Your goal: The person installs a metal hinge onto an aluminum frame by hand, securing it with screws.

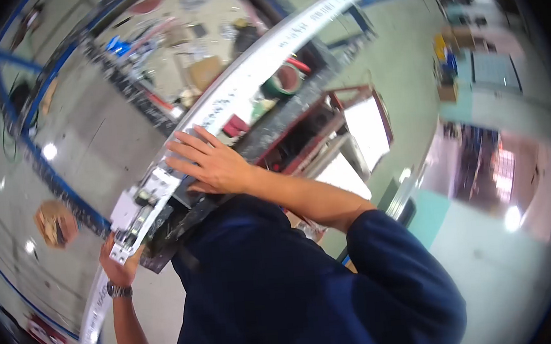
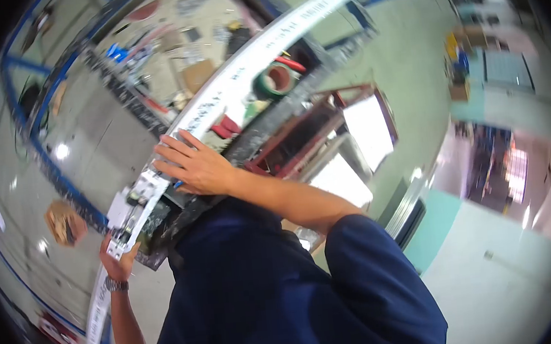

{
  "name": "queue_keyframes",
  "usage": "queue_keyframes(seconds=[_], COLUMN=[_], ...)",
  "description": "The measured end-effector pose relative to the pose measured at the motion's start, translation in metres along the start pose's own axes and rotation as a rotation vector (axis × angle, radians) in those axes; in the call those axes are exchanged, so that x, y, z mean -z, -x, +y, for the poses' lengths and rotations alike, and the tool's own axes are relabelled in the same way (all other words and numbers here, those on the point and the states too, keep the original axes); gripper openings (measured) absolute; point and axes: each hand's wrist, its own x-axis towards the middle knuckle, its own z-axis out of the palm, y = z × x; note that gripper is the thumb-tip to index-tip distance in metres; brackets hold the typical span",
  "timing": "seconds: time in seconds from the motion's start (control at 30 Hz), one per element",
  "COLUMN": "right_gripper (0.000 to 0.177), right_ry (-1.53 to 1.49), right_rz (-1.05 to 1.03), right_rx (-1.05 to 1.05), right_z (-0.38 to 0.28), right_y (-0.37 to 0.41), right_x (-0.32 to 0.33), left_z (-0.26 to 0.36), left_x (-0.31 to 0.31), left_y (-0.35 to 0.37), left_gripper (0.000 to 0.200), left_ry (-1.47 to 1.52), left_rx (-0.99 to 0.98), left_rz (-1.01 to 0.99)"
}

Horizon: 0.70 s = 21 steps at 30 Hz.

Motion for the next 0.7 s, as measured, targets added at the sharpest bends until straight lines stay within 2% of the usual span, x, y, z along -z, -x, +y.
queue_keyframes(seconds=[0.13,0.17,0.2,0.27,0.37,0.4,0.43,0.47,0.5,0.53,0.57,0.63,0.7], right_gripper=[0.060,0.057,0.054,0.050,0.062,0.063,0.080,0.088,0.097,0.105,0.124,0.127,0.128], right_ry=[-0.094,-0.050,-0.042,0.191,0.374,0.309,0.186,0.037,-0.119,-0.280,-0.392,-0.443,-0.453], right_rz=[0.358,0.378,0.428,0.471,0.497,0.460,0.390,0.199,0.003,-0.205,-0.278,-0.365,-0.417], right_rx=[-0.524,-0.755,-0.978,-1.147,-1.330,-1.401,-1.467,-1.569,-1.649,-1.706,-1.709,-1.628,-1.567], right_z=[0.004,0.000,-0.001,0.001,0.034,0.047,0.065,0.079,0.092,0.102,0.111,0.119,0.128], right_y=[0.174,0.218,0.264,0.351,0.441,0.460,0.489,0.504,0.514,0.524,0.539,0.544,0.544], right_x=[-0.004,-0.007,-0.018,-0.038,-0.024,-0.006,-0.001,0.011,0.027,0.040,0.043,0.052,0.054], left_z=[-0.007,-0.048,-0.028,-0.015,-0.042,-0.046,-0.048,-0.047,-0.022,-0.013,-0.006,-0.010,-0.012], left_x=[-0.002,-0.011,-0.007,-0.006,-0.002,0.002,0.004,0.002,-0.001,0.003,0.006,0.008,0.001], left_y=[0.004,0.018,0.012,0.008,0.011,0.012,0.011,0.005,0.001,-0.003,-0.004,-0.002,0.002], left_gripper=[0.058,0.057,0.061,0.058,0.065,0.066,0.067,0.068,0.070,0.072,0.075,0.085,0.090], left_ry=[0.309,0.535,0.780,0.939,0.550,0.302,0.062,-0.174,0.313,0.292,0.272,0.097,-0.017], left_rx=[0.172,0.377,0.472,0.512,0.293,0.167,0.034,-0.102,0.254,0.308,0.366,0.351,0.241], left_rz=[-0.089,-0.143,-0.122,-0.058,-0.143,-0.130,-0.112,-0.085,-0.099,-0.112,-0.117,-0.139,-0.025])
